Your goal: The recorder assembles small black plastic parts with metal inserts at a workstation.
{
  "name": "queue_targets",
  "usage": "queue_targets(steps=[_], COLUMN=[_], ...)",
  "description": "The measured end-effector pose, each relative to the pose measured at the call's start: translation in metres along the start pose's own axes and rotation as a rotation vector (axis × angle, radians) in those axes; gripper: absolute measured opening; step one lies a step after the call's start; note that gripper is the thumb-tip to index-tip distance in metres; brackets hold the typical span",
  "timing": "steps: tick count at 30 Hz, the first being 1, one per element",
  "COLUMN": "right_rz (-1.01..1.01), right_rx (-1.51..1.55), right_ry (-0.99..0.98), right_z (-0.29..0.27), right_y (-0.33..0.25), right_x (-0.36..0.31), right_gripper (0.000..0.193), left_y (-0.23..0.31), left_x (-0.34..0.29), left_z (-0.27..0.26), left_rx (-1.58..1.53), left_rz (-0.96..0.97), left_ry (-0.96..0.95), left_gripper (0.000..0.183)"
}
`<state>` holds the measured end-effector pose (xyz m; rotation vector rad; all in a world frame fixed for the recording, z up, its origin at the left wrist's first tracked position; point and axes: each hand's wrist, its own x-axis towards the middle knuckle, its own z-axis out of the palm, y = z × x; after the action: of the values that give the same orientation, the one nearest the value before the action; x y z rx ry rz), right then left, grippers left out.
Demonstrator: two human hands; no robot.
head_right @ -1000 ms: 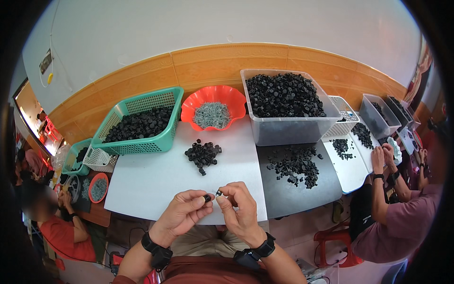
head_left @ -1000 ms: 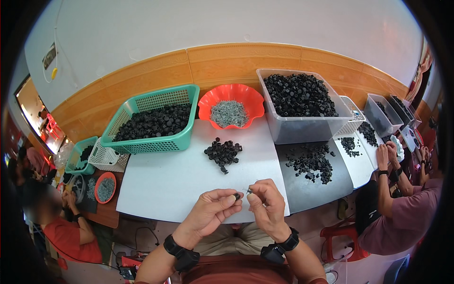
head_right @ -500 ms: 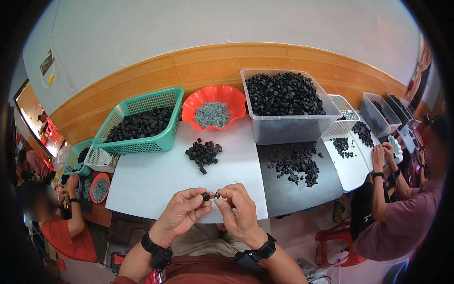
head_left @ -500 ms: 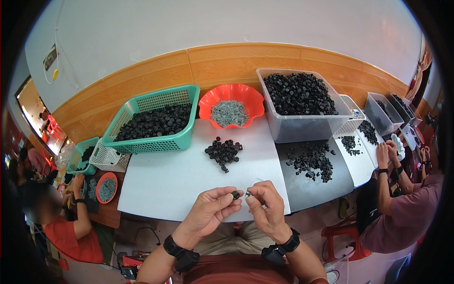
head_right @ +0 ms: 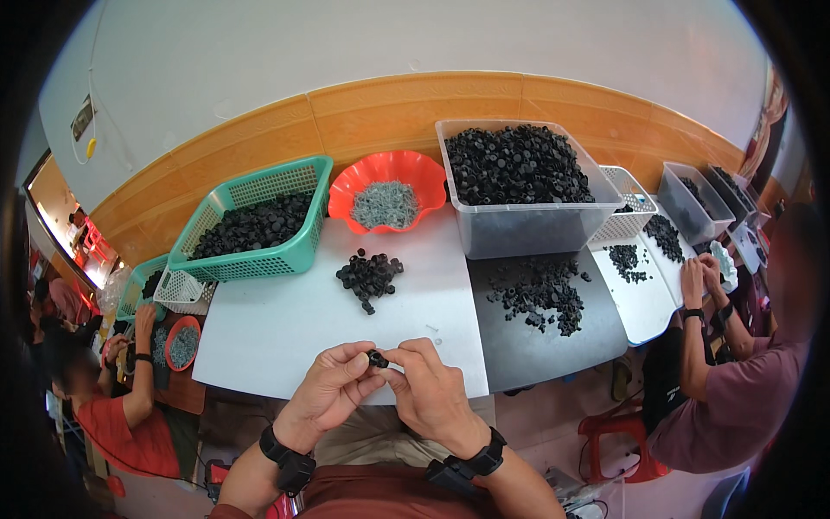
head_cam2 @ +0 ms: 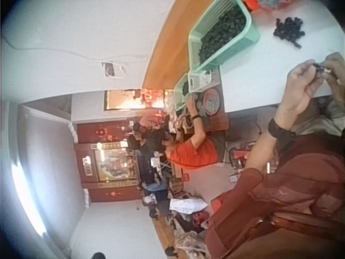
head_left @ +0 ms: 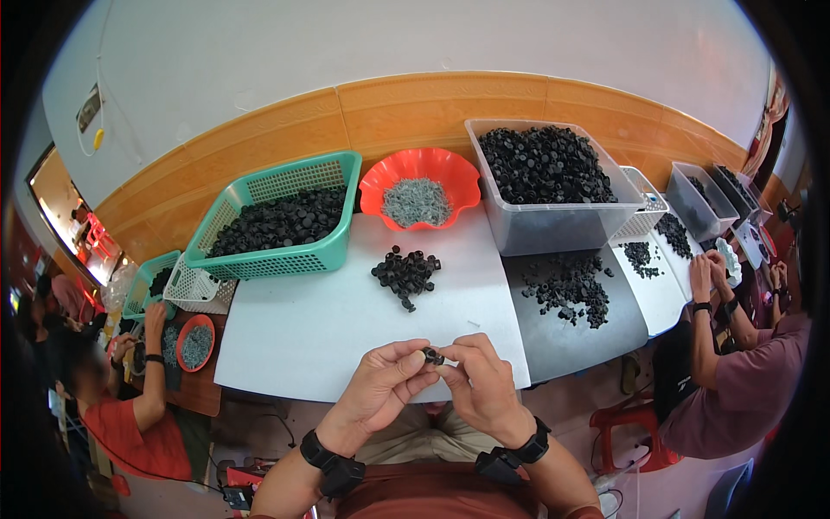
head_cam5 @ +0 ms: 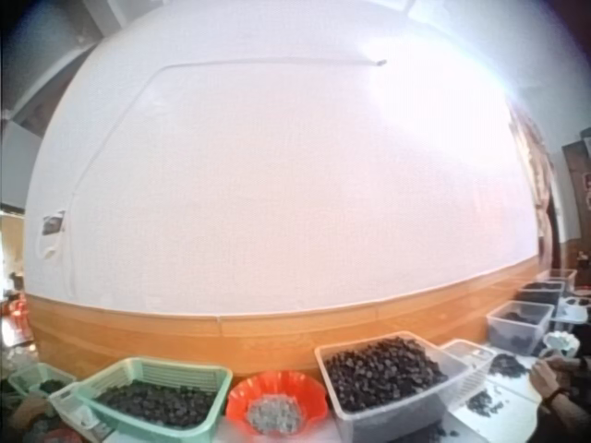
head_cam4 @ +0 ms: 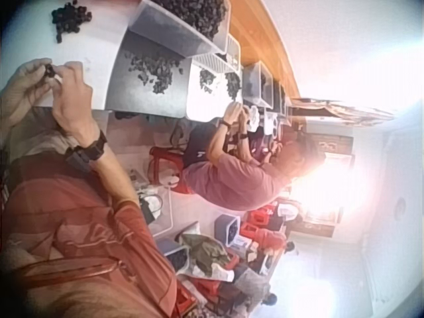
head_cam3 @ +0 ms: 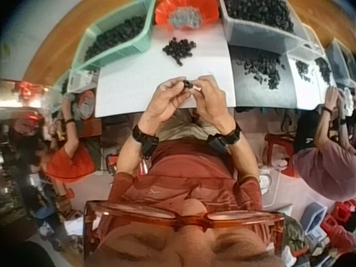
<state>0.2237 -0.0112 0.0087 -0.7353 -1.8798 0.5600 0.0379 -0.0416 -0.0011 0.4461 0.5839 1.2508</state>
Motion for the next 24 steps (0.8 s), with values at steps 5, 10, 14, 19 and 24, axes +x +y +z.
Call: queue_targets(steps=[5,10,14,19,24], right_rz=[0.026,0.029,0.038,0.05,0.013], right_rx=[-0.077,-0.124,-0.105,-0.101,-0.035], right_ry=[-0.018,-0.044,-0.033,-0.017,0.053], right_z=[-0.0027,-0.0075,-0.004,-0.005,-0.0011], right_y=[-0.0059,-0.004,-0.0045,-0.0027,0.0036], right_x=[0.0011,-0.0005,-0.0002,-0.0019,-0.0045], right_gripper=[0.023,0.032,0.025,0.025,0.026], left_y=[-0.0004,-0.0021,-0.0032,-0.0062,-0.0086], left_x=[-0.0005,0.0016,0.0,0.0016,0.0013], left_z=[0.0015,0.0031,0.0015,0.0058,0.0063], left_rx=[0.02,0.035,0.045,0.075,0.098], left_rz=[0.0,-0.008,0.009,0.012,0.054], left_ry=[0.011,0.017,0.022,0.027,0.028], left_gripper=[0.023,0.022,0.022,0.022,0.02])
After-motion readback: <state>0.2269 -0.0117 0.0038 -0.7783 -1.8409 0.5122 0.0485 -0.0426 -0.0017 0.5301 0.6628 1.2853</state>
